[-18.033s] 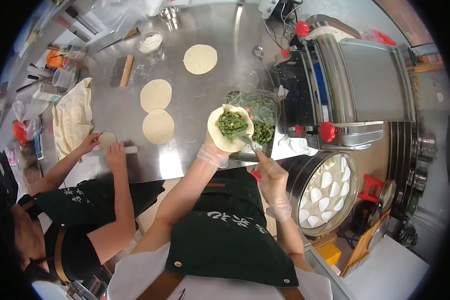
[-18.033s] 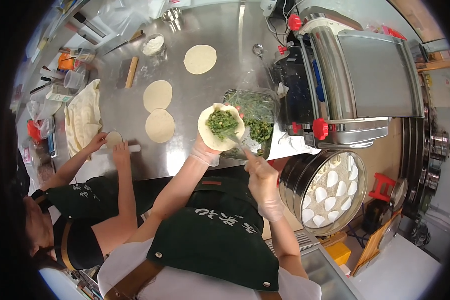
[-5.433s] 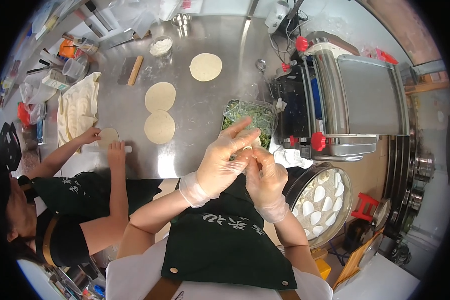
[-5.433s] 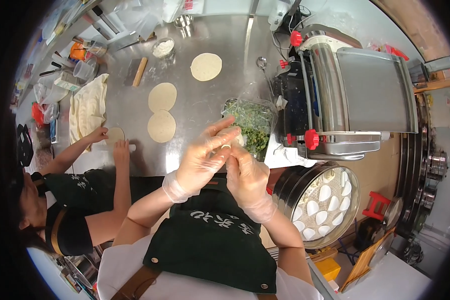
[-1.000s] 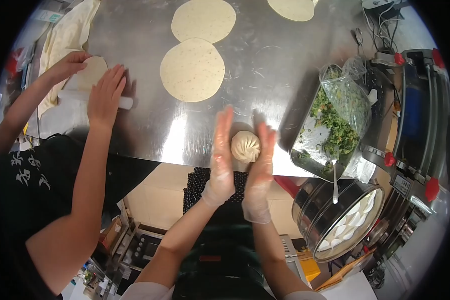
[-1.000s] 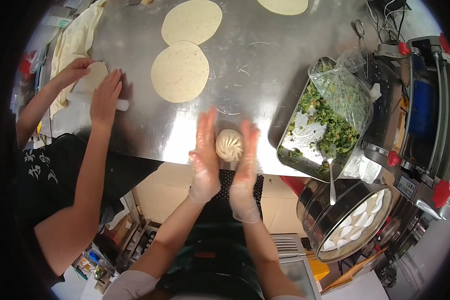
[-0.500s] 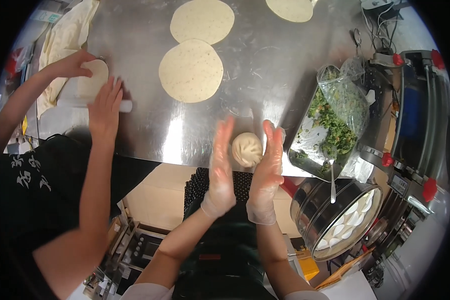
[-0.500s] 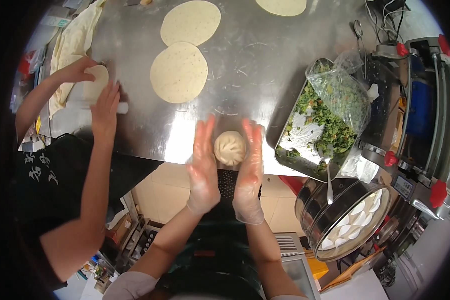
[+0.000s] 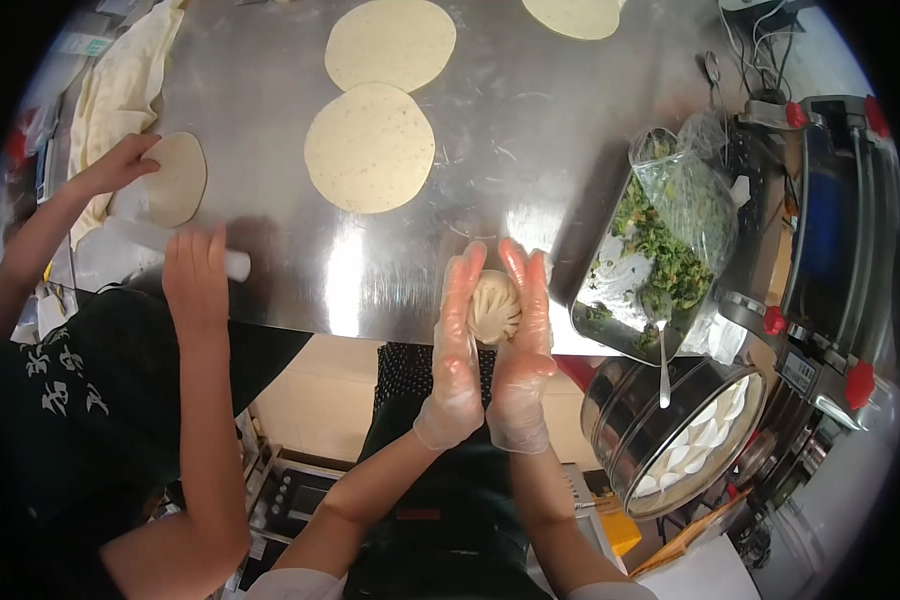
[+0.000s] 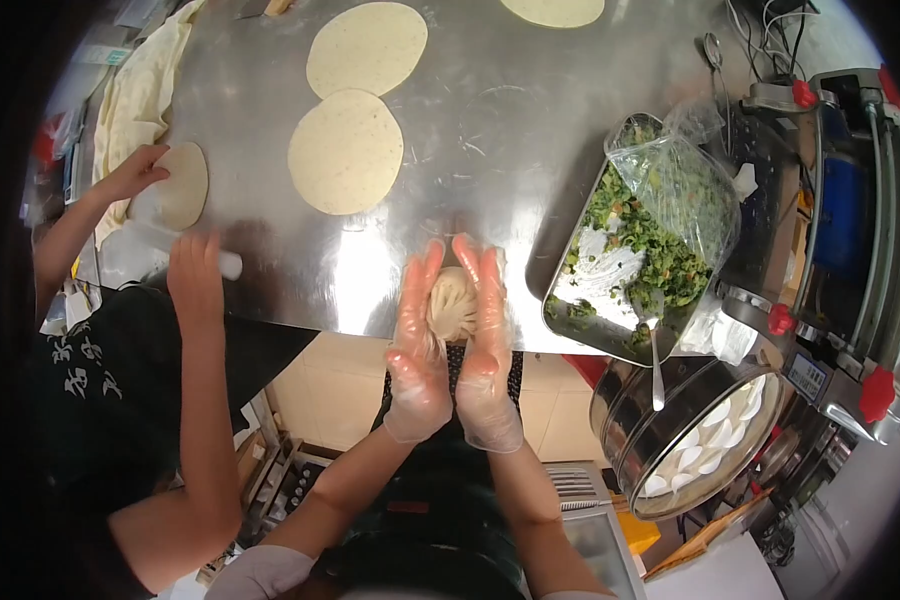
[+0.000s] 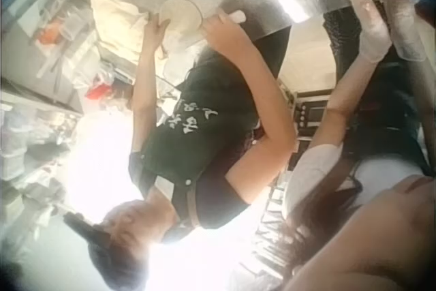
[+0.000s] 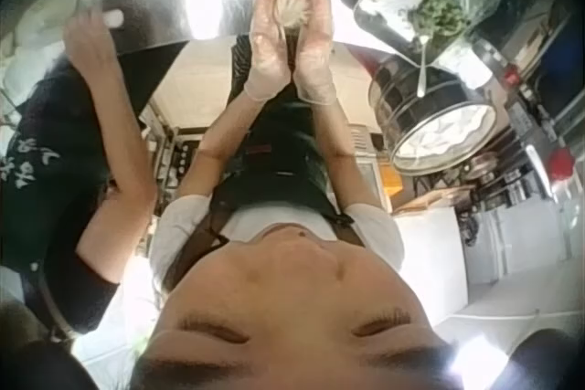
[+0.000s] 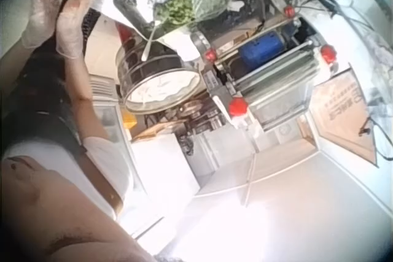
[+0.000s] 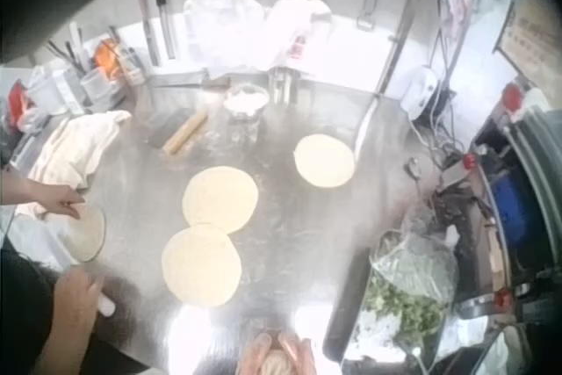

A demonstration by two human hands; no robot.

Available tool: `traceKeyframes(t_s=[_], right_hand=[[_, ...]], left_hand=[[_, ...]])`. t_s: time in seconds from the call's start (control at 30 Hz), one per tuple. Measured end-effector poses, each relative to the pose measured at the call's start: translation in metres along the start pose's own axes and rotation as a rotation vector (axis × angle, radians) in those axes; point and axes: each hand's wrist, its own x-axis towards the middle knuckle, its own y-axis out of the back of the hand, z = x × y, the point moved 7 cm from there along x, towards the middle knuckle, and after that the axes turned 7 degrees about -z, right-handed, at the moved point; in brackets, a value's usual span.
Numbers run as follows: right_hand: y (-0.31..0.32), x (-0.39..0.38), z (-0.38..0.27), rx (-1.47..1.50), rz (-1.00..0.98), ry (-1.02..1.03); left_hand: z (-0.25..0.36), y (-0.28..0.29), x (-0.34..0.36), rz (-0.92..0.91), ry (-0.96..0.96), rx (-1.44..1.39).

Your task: Preparing and filling dough to make steamed buns in a bakery.

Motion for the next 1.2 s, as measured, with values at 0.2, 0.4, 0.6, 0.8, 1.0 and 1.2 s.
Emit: traceKeyframes(t_s=[0.2, 0.4, 0.6, 0.8, 1.0, 1.2], right_hand=[[-0.003, -0.006, 0.022, -0.038, 0.044, -0.169], [0.004, 0.01, 0.003, 0.029, 0.101, -0.016], [0.012, 0.01, 0.01, -0.025, -0.035, -0.076], [0.004, 0.004, 0.012, 0.056, 0.084, -0.172], [0.007, -0.001, 0.015, 0.097, 0.094, -0.119], [0.006, 0.0, 0.007, 0.074, 0.133, -0.062]], left_hand=[[-0.017, 0.009, 0.008, -0.003, 0.013, 0.04], [-0.006, 0.009, 0.006, 0.2, 0.005, -0.113], [0.003, -0.007, 0.0, 0.073, 0.078, -0.027], [-0.018, 0.011, 0.011, 0.031, 0.066, 0.056], [0.004, 0.01, 0.01, 0.214, -0.004, 0.036], [-0.001, 0.004, 0.006, 0.112, -0.025, 0.055]])
